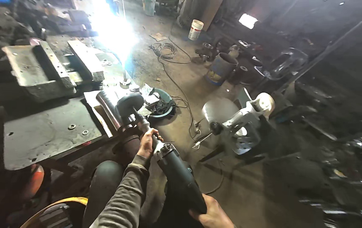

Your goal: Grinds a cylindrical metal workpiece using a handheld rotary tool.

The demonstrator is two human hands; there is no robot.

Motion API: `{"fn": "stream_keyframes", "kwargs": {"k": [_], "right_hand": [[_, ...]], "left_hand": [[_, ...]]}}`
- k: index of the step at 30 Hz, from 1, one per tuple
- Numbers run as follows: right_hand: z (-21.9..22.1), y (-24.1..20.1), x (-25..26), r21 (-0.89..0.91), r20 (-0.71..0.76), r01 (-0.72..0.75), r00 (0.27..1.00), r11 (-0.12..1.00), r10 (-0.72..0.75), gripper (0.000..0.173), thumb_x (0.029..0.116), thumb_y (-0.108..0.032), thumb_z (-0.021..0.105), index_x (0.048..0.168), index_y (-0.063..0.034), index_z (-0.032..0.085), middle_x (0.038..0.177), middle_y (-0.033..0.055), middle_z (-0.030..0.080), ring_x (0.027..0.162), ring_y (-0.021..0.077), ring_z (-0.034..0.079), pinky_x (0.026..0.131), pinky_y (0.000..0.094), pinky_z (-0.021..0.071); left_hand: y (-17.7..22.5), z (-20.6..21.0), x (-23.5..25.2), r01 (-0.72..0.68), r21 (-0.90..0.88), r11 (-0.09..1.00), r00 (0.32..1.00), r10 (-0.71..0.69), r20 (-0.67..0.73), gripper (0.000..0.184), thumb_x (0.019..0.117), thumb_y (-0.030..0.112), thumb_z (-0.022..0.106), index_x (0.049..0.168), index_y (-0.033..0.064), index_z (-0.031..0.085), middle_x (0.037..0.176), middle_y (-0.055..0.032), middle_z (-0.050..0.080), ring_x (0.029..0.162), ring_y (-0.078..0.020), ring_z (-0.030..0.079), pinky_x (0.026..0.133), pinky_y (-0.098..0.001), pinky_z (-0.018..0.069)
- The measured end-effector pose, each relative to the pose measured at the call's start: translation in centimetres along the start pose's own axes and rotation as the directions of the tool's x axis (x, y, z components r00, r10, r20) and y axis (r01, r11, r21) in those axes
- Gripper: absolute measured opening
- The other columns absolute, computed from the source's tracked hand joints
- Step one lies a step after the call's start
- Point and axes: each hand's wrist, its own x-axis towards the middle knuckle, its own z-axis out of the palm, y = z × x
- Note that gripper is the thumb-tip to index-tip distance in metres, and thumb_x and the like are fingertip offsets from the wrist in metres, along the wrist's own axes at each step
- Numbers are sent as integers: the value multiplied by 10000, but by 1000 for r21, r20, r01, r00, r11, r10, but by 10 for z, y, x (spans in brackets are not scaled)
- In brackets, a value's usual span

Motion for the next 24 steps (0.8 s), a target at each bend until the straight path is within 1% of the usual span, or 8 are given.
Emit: {"fn": "stream_keyframes", "kwargs": {"k": [4, 6, 8, 11, 15, 17, 21, 24], "right_hand": [[-2, 4, 7, 34, 1, -7, 1000, 999, 7, 501, 780, -394, 861, 1167, -104, 727, 1040, 73, 768, 1016, 198, 732, 961, 496, 583], [-2, 6, 8, 64, 4, -1, 1000, 998, 1, 500, 781, -365, 865, 1178, -97, 723, 1040, 76, 769, 1008, 196, 734, 958, 492, 586], [-1, 6, 9, 85, 5, 2, 1000, 996, -3, 499, 780, -349, 868, 1180, -90, 721, 1034, 78, 769, 996, 194, 736, 950, 483, 592], [-1, 5, 7, 71, 1, 2, 1000, 998, -2, 483, 789, -350, 863, 1167, -84, 722, 1025, 79, 768, 988, 197, 736, 948, 483, 590], [-3, 0, -4, 3, -7, 10, 1000, 1000, -10, 499, 804, -400, 845, 1182, -99, 720, 1042, 77, 769, 1015, 202, 733, 963, 498, 581], [-3, -3, -9, -42, -5, 16, 1000, 999, -16, 521, 812, -423, 833, 1203, -100, 715, 1057, 84, 769, 1037, 213, 730, 978, 511, 571], [-1, -11, -16, -125, 14, 20, 1000, 992, -19, 541, 839, -449, 802, 1215, -73, 702, 1058, 122, 761, 1036, 264, 727, 964, 541, 563], [2, -15, -18, -175, 29, 42, 999, 984, -38, 540, 857, -466, 775, 1240, -94, 696, 1044, 120, 764, 1016, 277, 736, 936, 559, 571]], "left_hand": [[-7, 6, 10, 25, 33, 999, 999, -23, -47, 144, 1006, 99, 497, 884, 42, 548, 673, -77, 572, 543, -195, 590, 549, -365, 572], [-10, 6, 14, 22, 60, 998, 998, -18, -53, 168, 1014, 101, 499, 876, 31, 562, 677, -84, 585, 555, -203, 596, 564, -370, 574], [-11, 5, 15, 21, 75, 997, 998, -16, -62, 149, 1007, 100, 515, 888, 27, 567, 676, -86, 588, 558, -205, 601, 565, -372, 575], [-11, 6, 13, 26, 57, 998, 998, -23, -58, 133, 1001, 103, 527, 896, 29, 563, 676, -85, 584, 557, -204, 603, 561, -369, 576], [-6, 1, 0, -5, 16, 1000, 1000, 5, 8, 148, 1008, 111, 484, 881, 55, 536, 673, -65, 560, 562, -193, 589, 573, -373, 572], [0, -2, -11, -28, 5, 1000, 999, 28, 32, 206, 1024, 115, 445, 840, 71, 525, 654, -49, 547, 556, -181, 580, 578, -365, 570], [10, -14, -31, -79, -56, 995, 994, 83, 65, 273, 1043, 121, 381, 803, 96, 510, 634, -31, 542, 541, -165, 577, 580, -344, 572], [12, -32, -36, -121, -107, 987, 987, 131, 97, 300, 1039, 132, 364, 785, 104, 521, 630, -27, 556, 541, -164, 588, 586, -343, 578]]}}
